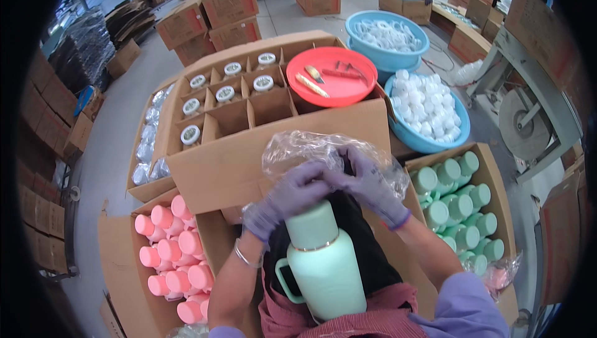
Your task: The person assembles thermos bottles by inserting inner components, screwing on lids, and wrapping each unit in plastic. They handle pink and green bottles one at a time, placing finished units into a cardboard box.
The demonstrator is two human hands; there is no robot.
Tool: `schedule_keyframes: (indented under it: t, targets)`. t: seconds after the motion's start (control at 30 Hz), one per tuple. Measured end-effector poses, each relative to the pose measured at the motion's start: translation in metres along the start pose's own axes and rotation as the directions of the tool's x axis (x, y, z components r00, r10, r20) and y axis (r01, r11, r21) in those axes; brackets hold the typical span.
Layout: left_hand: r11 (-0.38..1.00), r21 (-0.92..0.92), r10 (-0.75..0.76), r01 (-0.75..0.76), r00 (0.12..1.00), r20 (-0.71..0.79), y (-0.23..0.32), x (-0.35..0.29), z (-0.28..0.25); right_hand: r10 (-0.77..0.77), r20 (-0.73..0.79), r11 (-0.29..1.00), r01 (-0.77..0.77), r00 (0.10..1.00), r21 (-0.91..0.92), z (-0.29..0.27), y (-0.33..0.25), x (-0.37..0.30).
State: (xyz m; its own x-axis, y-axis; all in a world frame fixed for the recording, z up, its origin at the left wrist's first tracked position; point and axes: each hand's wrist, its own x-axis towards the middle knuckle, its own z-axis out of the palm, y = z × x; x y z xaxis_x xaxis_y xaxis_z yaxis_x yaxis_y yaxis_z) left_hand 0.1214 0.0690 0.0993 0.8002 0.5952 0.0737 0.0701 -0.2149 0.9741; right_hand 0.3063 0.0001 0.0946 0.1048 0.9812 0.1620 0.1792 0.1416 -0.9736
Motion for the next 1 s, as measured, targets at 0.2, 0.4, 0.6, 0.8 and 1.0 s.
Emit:
schedule_keyframes:
  t: [0.2, 0.4, 0.6, 0.8, 1.0]
  targets:
    - [0.624, -0.778, -0.259, -0.070, 0.921, -0.291, -0.058, -0.049, -0.009, -0.079, -0.260, 0.991, 0.103, 0.963, 0.082, 0.006, 0.056, -0.048]
    - [0.930, 0.347, 0.078, 0.123, 0.856, -0.512, -0.006, -0.158, 0.079, -0.232, -0.130, 0.822, 0.123, 0.964, -0.556, 0.005, 0.046, -0.103]
    - [0.932, 0.081, -0.178, 0.352, 0.643, -0.745, -0.017, -0.205, 0.122, -0.503, 0.193, 0.746, 0.536, 0.842, -0.395, 0.005, -0.002, -0.132]
    - [0.511, 0.733, -0.007, 0.449, 0.855, -0.519, -0.016, -0.267, 0.167, -0.204, 0.531, 0.760, 0.475, 0.822, -0.443, -0.016, 0.008, -0.235]
    - [0.856, -0.212, -0.505, 0.471, 0.676, -0.538, 0.003, -0.263, 0.063, 0.151, 0.633, 0.838, 0.241, 0.759, -0.489, -0.021, 0.013, -0.261]
